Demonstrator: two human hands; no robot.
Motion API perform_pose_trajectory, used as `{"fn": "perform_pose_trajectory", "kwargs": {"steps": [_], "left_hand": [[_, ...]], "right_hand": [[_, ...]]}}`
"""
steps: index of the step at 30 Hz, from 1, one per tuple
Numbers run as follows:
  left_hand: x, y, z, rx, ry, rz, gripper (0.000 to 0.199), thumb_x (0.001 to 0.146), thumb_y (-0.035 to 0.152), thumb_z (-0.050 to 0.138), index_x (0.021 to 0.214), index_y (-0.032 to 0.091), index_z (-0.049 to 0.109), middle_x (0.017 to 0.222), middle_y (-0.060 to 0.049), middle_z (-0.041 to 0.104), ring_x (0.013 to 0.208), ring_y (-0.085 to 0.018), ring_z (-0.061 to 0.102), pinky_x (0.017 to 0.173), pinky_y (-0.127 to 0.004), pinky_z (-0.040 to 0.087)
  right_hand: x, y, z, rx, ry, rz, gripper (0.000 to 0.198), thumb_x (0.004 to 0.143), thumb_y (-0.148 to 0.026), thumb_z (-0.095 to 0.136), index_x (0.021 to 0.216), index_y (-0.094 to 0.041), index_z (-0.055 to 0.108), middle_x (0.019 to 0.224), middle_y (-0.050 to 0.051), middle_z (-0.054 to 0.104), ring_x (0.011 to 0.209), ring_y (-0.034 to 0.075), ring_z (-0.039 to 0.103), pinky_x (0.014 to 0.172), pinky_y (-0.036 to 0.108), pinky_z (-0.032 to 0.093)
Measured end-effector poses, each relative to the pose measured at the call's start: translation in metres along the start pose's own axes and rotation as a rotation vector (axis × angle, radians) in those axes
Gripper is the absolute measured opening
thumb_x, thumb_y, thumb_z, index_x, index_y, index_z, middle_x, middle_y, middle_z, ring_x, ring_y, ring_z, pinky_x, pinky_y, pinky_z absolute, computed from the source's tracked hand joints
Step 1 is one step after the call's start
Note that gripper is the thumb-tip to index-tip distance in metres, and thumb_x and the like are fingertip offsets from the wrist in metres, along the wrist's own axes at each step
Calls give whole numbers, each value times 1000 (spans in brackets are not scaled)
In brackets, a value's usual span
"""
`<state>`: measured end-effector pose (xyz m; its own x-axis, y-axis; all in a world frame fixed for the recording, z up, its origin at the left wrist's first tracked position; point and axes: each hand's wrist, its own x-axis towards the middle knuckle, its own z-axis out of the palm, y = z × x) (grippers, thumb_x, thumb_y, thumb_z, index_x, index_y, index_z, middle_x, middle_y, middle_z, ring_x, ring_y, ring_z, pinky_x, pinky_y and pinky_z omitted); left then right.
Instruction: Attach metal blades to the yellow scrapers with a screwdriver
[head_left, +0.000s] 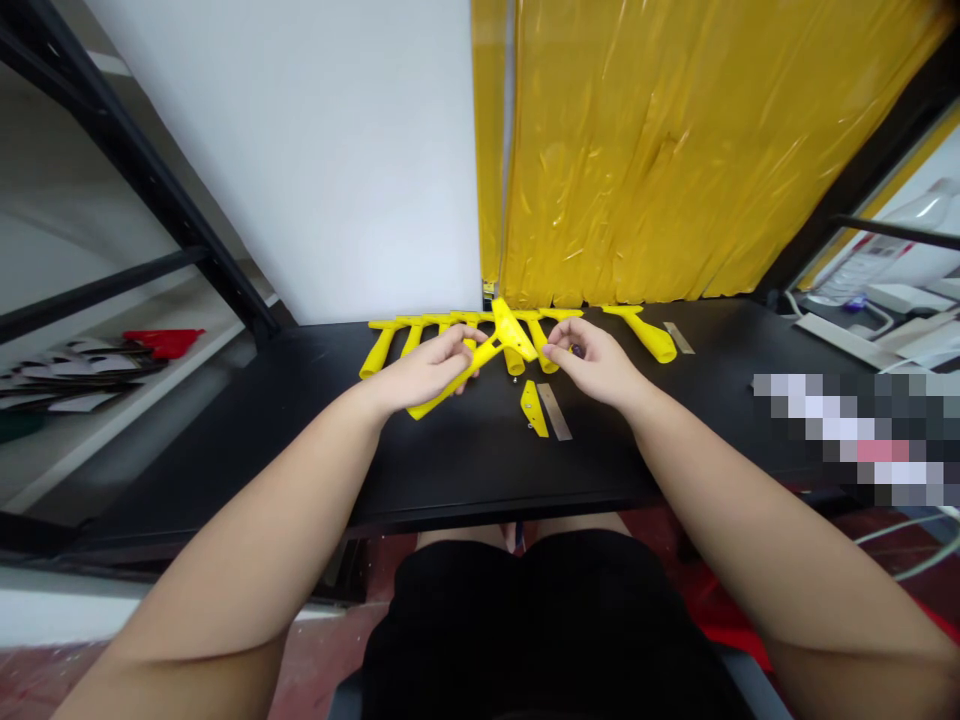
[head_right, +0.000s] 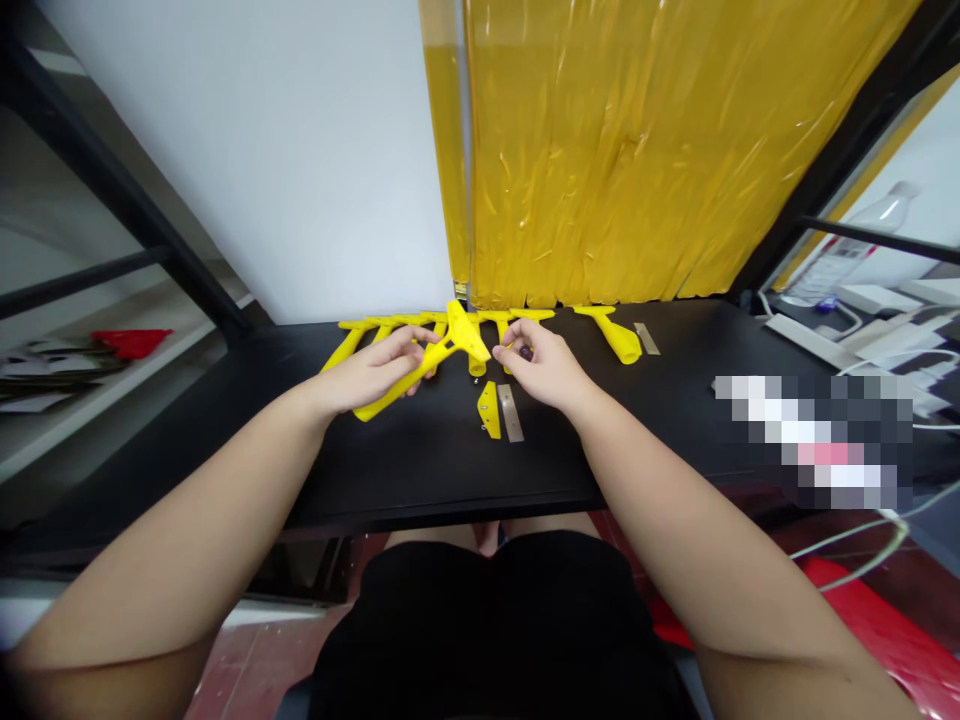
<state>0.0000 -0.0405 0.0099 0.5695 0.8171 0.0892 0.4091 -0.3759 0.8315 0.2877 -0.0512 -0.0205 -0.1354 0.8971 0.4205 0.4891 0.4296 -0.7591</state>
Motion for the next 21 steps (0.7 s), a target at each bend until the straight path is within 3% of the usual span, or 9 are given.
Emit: {"fn": "perform_pose_trajectory", "kwargs": {"steps": [2,4,9,11,17,21], "left_hand": [[3,-6,-3,36,115,8,34,102,29,47,135,20,51,88,-1,66,69,-14,64,72,-31,54],[6,-9,-5,54,188,-4,33,101,28,46,133,19,52,83,0,64,66,-15,63,72,-33,54],[8,-10,-5,81,172,-23,32,99,31,49,129,19,53,80,1,62,64,-16,63,68,-33,52],[7,-9,-4,95,144,-13,32,99,32,50,128,20,54,79,1,62,66,-16,63,70,-33,51],[5,-5,-3,133,107,-12,29,98,36,52,122,21,58,88,1,65,70,-16,63,73,-34,50],[6,-5,-3,143,83,-17,29,97,37,53,120,21,59,87,1,64,72,-17,64,75,-34,50]], "right_hand": [[0,1,0,-105,-38,-3,17,90,-38,65,88,-22,68,77,2,68,69,19,60,69,34,46],[-1,1,3,-251,-164,-20,15,90,-30,64,92,-22,75,79,3,72,70,19,63,69,34,48],[-1,-4,17,-576,-406,-105,34,89,-19,60,114,-25,82,118,6,80,108,28,72,89,38,54],[-1,-6,21,-615,-421,-112,36,91,-20,59,118,-26,81,122,6,79,113,29,71,90,39,55],[1,-5,27,-553,-359,-125,34,92,-19,59,119,-26,78,107,8,81,96,29,74,78,41,55],[1,-6,30,-531,-364,-177,33,94,-19,57,119,-28,77,118,7,80,104,29,73,82,41,54]]}}
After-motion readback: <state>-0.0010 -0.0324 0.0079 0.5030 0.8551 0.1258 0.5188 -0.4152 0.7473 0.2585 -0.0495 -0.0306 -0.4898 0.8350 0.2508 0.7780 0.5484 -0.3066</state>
